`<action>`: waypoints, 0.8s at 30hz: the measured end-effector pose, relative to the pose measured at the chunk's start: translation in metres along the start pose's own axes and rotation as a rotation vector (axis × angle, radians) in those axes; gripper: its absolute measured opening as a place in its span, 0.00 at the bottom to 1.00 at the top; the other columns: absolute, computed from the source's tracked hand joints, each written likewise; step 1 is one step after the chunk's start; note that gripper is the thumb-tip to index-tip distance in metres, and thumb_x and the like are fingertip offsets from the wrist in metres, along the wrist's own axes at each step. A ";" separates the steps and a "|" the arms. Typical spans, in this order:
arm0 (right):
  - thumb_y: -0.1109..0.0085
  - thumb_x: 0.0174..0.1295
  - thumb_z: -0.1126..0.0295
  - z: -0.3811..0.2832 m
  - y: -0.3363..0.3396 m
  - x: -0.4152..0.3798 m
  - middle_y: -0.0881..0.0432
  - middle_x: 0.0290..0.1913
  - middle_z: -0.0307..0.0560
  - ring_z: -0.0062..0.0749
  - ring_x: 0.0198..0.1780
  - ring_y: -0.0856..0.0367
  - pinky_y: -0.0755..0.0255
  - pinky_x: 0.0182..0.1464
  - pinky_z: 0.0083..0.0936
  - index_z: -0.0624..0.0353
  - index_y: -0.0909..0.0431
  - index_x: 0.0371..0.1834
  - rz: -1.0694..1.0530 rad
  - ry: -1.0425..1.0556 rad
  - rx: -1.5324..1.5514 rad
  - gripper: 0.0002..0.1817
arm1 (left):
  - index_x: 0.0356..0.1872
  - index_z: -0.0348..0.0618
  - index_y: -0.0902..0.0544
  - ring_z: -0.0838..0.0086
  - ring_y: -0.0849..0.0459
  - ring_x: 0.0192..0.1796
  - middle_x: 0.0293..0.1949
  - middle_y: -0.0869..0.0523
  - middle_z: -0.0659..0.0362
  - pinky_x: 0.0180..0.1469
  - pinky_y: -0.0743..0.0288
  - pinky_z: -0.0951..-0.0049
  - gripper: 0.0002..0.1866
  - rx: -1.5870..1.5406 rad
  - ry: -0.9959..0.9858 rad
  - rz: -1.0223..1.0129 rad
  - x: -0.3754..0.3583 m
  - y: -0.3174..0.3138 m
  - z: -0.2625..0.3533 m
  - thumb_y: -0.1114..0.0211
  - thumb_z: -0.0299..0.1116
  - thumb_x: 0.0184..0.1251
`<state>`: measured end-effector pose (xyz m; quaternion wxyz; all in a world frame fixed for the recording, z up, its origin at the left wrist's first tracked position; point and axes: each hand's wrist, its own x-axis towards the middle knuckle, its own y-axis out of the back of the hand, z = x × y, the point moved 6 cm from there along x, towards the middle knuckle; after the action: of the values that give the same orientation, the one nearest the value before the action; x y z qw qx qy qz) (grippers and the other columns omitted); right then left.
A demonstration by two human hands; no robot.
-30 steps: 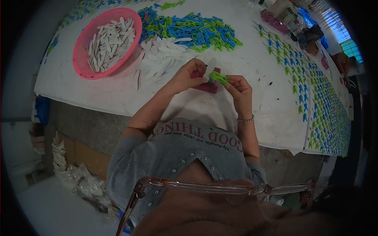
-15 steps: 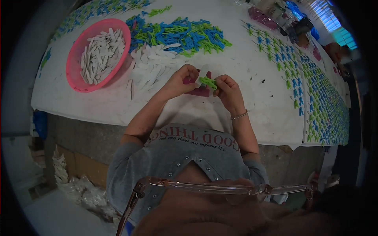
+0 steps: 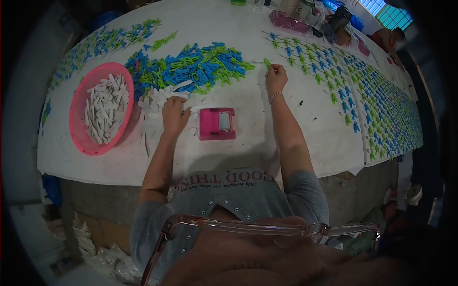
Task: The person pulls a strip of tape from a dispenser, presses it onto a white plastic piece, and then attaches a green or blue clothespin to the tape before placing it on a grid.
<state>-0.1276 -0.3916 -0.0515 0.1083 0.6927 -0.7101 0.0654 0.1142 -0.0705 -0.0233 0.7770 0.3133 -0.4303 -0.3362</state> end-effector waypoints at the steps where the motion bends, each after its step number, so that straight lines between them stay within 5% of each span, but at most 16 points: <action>1: 0.41 0.59 0.76 0.008 -0.005 0.013 0.20 0.31 0.45 0.27 0.28 0.19 0.25 0.33 0.21 0.62 0.22 0.33 0.003 0.000 0.000 0.02 | 0.43 0.42 0.22 0.55 0.26 0.49 0.45 0.24 0.52 0.49 0.33 0.58 0.17 -0.001 -0.002 -0.001 0.000 -0.001 0.002 0.32 0.32 0.50; 6: 0.41 0.55 0.75 0.002 -0.012 0.054 0.20 0.32 0.55 0.46 0.33 0.21 0.27 0.37 0.35 0.62 0.21 0.30 0.182 0.293 -0.351 0.02 | 0.41 0.43 0.22 0.55 0.25 0.47 0.46 0.23 0.53 0.48 0.33 0.59 0.17 0.000 -0.027 0.052 0.001 0.002 0.005 0.31 0.33 0.50; 24: 0.41 0.56 0.71 0.009 -0.017 0.086 0.21 0.37 0.57 0.49 0.39 0.22 0.28 0.42 0.39 0.61 0.20 0.35 0.237 0.081 -0.593 0.07 | 0.42 0.42 0.21 0.54 0.25 0.49 0.46 0.23 0.50 0.49 0.32 0.60 0.17 -0.012 0.015 0.033 0.004 0.004 0.007 0.30 0.30 0.49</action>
<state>-0.1126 -0.4782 -0.0405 0.3254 0.5400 -0.7691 -0.1048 0.1110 -0.0725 -0.0150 0.7874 0.3040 -0.4275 -0.3238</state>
